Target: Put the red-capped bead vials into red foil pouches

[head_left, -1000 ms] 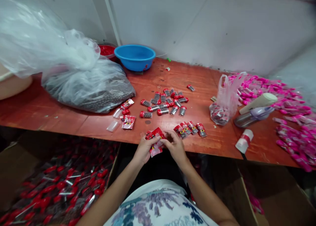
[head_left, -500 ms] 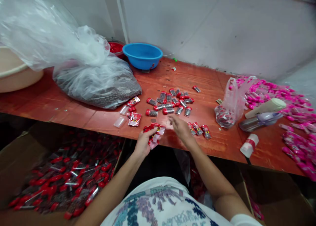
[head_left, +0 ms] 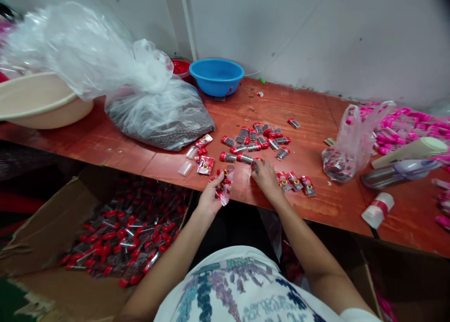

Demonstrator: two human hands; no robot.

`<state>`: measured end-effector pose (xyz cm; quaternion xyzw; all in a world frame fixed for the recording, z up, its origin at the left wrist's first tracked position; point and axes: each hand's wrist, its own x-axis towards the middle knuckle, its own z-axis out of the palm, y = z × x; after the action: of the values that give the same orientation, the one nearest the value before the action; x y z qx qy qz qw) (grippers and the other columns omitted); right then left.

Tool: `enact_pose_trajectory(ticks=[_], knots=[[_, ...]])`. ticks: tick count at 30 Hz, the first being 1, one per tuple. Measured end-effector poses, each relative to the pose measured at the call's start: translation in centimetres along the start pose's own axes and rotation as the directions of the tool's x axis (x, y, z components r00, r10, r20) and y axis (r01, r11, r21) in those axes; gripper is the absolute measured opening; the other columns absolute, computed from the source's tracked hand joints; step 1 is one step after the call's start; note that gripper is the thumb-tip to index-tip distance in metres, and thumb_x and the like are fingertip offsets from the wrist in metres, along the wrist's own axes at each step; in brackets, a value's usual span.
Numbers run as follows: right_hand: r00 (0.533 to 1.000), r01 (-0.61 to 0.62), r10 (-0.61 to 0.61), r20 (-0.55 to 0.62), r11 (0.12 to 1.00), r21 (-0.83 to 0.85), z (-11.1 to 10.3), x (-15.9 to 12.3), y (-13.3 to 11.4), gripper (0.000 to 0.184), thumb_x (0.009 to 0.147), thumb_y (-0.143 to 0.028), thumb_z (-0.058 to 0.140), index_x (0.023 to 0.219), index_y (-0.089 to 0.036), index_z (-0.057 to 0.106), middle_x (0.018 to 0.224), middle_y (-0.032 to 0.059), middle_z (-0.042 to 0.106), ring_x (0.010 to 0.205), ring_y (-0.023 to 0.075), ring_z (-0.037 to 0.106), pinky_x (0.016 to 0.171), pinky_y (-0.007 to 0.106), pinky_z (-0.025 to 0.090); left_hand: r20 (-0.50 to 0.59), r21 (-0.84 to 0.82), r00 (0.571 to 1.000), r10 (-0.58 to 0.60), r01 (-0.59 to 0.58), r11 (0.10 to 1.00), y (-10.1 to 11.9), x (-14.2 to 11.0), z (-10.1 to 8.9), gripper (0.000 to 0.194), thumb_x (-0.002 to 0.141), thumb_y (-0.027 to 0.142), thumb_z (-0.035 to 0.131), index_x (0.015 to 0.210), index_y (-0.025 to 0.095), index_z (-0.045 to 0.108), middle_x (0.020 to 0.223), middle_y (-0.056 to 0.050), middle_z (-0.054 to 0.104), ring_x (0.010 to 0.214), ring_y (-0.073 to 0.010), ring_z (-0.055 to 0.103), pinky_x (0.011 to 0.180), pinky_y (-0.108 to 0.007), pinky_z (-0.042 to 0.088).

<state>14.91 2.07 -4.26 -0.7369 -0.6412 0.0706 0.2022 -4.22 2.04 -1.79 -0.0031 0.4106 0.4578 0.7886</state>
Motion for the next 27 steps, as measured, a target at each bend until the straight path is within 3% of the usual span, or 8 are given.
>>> enact_pose_trajectory(ticks=[3,6,9,14,20,23,27], knots=[[1.000,0.019,-0.013,-0.025,0.965,0.260,-0.3,-2.0,-0.2,0.035,0.076,-0.010,0.049,0.107,-0.017,0.062,0.104,0.0101,0.060,0.098,0.0234,0.054,0.089,0.037,0.042,0.002,-0.007,1.000,-0.005,0.005,1.000,0.1,0.0,-0.1,0.002,0.080,0.011,0.064,0.078,0.011,0.064,0.065,-0.003,0.067,0.047,-0.0095,0.061,0.040,-0.018,0.050],[0.992,0.063,0.008,-0.127,0.838,0.543,-1.1,-4.1,-1.2,0.038,0.079,-0.012,0.048,0.114,-0.021,0.060,0.111,0.0077,0.060,0.104,0.0210,0.055,0.090,0.035,0.045,0.009,-0.004,1.000,-0.008,0.008,1.000,-0.1,0.0,0.0,0.001,0.079,0.012,0.065,0.080,0.011,0.065,0.066,-0.004,0.068,0.047,-0.0093,0.060,0.041,-0.018,0.050],[0.984,0.118,0.013,-0.179,0.702,0.703,-2.1,-6.2,-3.1,0.035,0.085,-0.019,0.050,0.118,-0.026,0.059,0.119,0.0061,0.059,0.111,0.0203,0.054,0.093,0.036,0.045,0.015,-0.003,1.000,-0.004,0.004,1.000,-0.4,0.1,0.0,0.004,0.078,0.012,0.065,0.082,0.012,0.065,0.068,-0.003,0.069,0.047,-0.0090,0.060,0.042,-0.018,0.051],[0.988,0.110,0.027,-0.150,0.553,0.826,-2.4,-7.7,-4.9,0.028,0.086,-0.022,0.053,0.113,-0.026,0.064,0.114,0.0059,0.063,0.107,0.0197,0.059,0.094,0.036,0.047,0.046,0.005,0.999,0.017,-0.017,1.000,-1.2,0.1,0.2,0.006,0.077,0.010,0.066,0.083,0.013,0.065,0.072,-0.002,0.070,0.050,-0.0097,0.062,0.044,-0.019,0.052],[0.986,0.029,0.126,-0.108,0.514,0.857,-1.4,-7.4,-4.5,0.029,0.085,-0.024,0.055,0.112,-0.024,0.065,0.113,0.0062,0.064,0.102,0.0196,0.061,0.088,0.034,0.050,0.054,0.008,0.997,0.048,-0.048,0.999,-1.7,-0.3,0.4,0.004,0.076,0.009,0.066,0.079,0.012,0.065,0.065,-0.001,0.068,0.049,-0.0098,0.061,0.043,-0.019,0.050],[0.991,0.008,0.114,-0.072,0.480,0.877,-1.4,-7.5,-4.6,0.028,0.084,-0.025,0.057,0.110,-0.024,0.066,0.111,0.0056,0.066,0.100,0.0194,0.062,0.089,0.035,0.050,0.073,0.031,0.993,0.092,-0.095,0.995,-1.8,-0.4,0.4,0.008,0.073,0.009,0.069,0.080,0.012,0.066,0.067,-0.002,0.069,0.051,-0.0105,0.062,0.044,-0.020,0.050],[0.991,-0.088,0.125,0.050,0.321,0.943,-1.3,-7.8,-4.9,0.035,0.078,-0.028,0.063,0.113,-0.023,0.062,0.111,0.0052,0.066,0.098,0.0196,0.063,0.087,0.035,0.052,0.095,0.074,0.971,0.221,-0.229,0.971,-1.9,-0.8,0.5,0.017,0.067,0.009,0.074,0.082,0.013,0.066,0.074,-0.002,0.071,0.060,-0.0120,0.066,0.055,-0.022,0.054]])
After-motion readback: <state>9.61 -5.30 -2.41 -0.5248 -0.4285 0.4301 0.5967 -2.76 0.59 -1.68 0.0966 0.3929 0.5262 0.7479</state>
